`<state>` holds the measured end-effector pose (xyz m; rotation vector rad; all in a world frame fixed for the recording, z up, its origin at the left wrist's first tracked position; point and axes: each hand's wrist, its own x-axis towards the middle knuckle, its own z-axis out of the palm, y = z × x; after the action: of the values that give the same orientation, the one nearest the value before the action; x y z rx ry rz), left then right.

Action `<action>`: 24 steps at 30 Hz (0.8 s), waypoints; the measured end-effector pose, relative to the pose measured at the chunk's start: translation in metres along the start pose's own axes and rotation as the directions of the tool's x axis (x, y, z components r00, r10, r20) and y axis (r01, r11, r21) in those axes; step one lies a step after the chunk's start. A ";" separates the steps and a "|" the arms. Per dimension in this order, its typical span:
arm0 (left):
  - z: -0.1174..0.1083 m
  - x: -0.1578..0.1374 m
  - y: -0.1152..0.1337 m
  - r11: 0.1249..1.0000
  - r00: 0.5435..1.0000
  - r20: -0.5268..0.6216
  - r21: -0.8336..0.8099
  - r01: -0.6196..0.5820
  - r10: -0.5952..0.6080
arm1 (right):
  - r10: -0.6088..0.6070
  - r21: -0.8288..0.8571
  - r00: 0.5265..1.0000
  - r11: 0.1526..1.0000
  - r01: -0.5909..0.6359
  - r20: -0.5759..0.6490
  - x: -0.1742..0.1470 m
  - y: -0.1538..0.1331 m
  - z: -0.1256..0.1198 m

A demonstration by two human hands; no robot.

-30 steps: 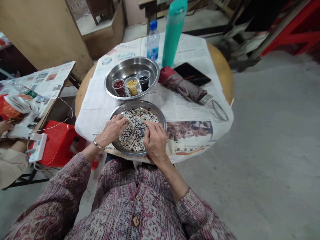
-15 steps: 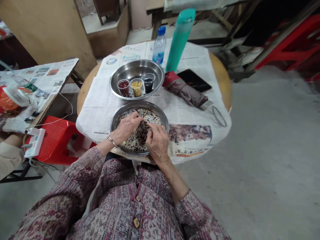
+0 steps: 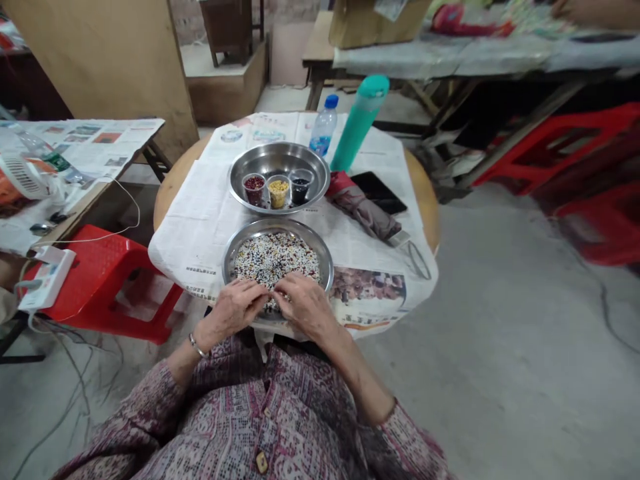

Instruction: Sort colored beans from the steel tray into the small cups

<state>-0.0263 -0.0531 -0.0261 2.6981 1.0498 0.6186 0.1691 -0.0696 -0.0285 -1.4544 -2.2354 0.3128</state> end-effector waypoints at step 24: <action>0.020 -0.010 0.001 0.988 0.989 -0.125 0.142 -0.058 0.076 | 0.029 0.187 1.000 0.982 -0.030 0.008 0.051 0.018 0.025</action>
<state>-0.0232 -0.0610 -0.0468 2.8562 1.0741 0.7706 0.1538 -0.0149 -0.0455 -1.3886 -2.1265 0.5220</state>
